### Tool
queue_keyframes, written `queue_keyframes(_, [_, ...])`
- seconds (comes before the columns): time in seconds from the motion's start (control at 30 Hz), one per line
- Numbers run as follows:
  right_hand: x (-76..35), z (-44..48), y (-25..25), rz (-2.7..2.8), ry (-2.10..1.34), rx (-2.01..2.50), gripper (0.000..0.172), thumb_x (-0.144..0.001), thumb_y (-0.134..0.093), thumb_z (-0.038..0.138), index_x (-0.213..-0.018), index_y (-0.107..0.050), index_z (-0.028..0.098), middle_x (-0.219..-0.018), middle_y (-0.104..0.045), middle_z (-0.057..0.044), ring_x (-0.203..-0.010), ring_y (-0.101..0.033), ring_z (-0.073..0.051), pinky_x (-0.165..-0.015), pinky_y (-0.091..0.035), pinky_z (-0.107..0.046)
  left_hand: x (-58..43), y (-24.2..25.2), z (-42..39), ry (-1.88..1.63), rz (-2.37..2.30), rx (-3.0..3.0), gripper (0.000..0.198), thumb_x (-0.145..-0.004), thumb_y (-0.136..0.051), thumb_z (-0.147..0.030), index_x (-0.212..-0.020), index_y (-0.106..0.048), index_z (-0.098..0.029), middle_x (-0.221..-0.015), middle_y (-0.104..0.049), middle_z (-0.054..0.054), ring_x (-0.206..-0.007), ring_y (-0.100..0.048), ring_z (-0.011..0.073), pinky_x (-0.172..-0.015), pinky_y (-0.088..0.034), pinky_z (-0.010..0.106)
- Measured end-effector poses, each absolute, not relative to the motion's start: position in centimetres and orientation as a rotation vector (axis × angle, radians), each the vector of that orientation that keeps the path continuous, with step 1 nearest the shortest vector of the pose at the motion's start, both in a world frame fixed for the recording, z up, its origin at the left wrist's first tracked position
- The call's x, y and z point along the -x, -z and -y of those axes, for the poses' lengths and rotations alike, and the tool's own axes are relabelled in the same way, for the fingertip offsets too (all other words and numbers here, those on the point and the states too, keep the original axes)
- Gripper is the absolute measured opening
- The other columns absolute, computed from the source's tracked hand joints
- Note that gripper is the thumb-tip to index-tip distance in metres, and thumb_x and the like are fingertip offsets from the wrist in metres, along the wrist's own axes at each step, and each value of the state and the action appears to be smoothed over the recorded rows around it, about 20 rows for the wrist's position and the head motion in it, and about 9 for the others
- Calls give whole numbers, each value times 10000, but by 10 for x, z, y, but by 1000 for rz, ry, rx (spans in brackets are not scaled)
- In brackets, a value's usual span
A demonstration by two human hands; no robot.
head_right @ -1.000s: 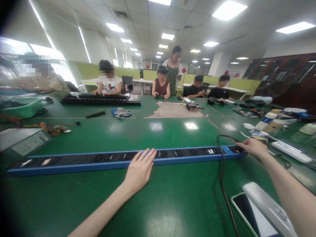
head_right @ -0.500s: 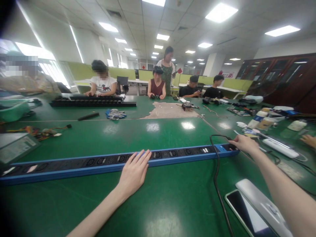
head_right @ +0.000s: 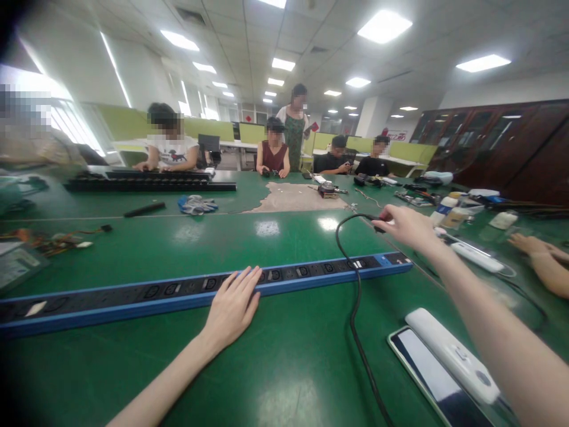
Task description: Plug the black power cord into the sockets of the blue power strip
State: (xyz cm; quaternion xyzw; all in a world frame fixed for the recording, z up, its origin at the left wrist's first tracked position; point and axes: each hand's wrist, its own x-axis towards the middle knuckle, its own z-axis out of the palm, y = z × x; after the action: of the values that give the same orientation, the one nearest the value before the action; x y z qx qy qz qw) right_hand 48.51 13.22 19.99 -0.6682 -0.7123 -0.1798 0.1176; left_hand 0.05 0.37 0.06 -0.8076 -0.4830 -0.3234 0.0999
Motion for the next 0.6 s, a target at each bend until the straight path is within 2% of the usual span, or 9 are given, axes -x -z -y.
queue_keyframes(0.1, [-412, -93, -200, 2292, 525, 1586, 422, -951, -613, 619, -1080, -718, 232, -1064, -733, -91, -920, -634, -200, -704, -372, -282, 2, -35, 4, 1210, 1502, 2361, 577, -1047, -469, -276, -1611, -368, -202, -1621, -466, 112, -1487, -456, 235, -1228, -391, 449])
queue_keyframes(0.17, [-359, -68, -199, 2408, 456, 1352, 332, -958, -650, 542, -1088, -717, 244, -1068, -728, -60, -918, -649, -189, -731, -421, -272, 3, -69, 16, 1343, 1511, 2326, 591, -1039, -506, -315, -1605, -366, -215, -1625, -455, 115, -1507, -425, 246, -1239, -375, 460])
queue_keyframes(0.23, [-307, -44, -199, 2499, 358, 1103, 263, -972, -663, 477, -1085, -713, 245, -1055, -723, -51, -950, -657, -188, -781, -465, -278, 4, -103, 31, 1315, 1462, 2400, 626, -1015, -565, -385, -1596, -378, -245, -1609, -473, 112, -1491, -443, 277, -1231, -377, 489])
queue_keyframes(0.3, [-258, -23, -198, 2554, 236, 857, 225, -986, -662, 427, -1094, -709, 235, -1068, -720, -54, -1005, -657, -191, -845, -493, -291, 8, -127, 47, 1219, 1425, 2559, 703, -981, -625, -448, -1605, -358, -263, -1566, -524, 103, -1422, -523, 276, -1173, -447, 455])
queue_keyframes(0.37, [-215, -7, -196, 2545, 97, 648, 203, -994, -662, 384, -1112, -705, 225, -1141, -708, -64, -1050, -655, -185, -897, -506, -299, 17, -138, 63, 1164, 1489, 2613, 666, -987, -619, -436, -1586, -376, -270, -1467, -612, 92, -1292, -627, 254, -1068, -521, 403])
queue_keyframes(0.43, [-181, 4, -191, 2477, -63, 525, 208, -999, -659, 362, -1138, -704, 214, -1176, -696, -72, -1063, -657, -176, -917, -518, -299, 33, -142, 77, 1169, 1663, 2539, 519, -1022, -562, -413, -1513, -453, -286, -1303, -703, 61, -1094, -712, 218, -910, -563, 341])
queue_keyframes(0.53, [-143, 14, -180, 2317, -368, 476, 246, -989, -676, 381, -1146, -702, 194, -1150, -699, -76, -1049, -667, -168, -919, -542, -297, 65, -146, 92, 1063, 1840, 2497, 354, -1036, -517, -454, -1345, -573, -291, -1072, -754, 19, -851, -728, 190, -735, -530, 282])
queue_keyframes(0.6, [-123, 18, -172, 2218, -609, 514, 291, -967, -701, 412, -1153, -695, 189, -1139, -709, -71, -1048, -680, -169, -909, -561, -295, 88, -153, 95, 922, 1910, 2510, 352, -1025, -502, -517, -1278, -606, -295, -960, -757, 10, -760, -719, 199, -646, -494, 267])
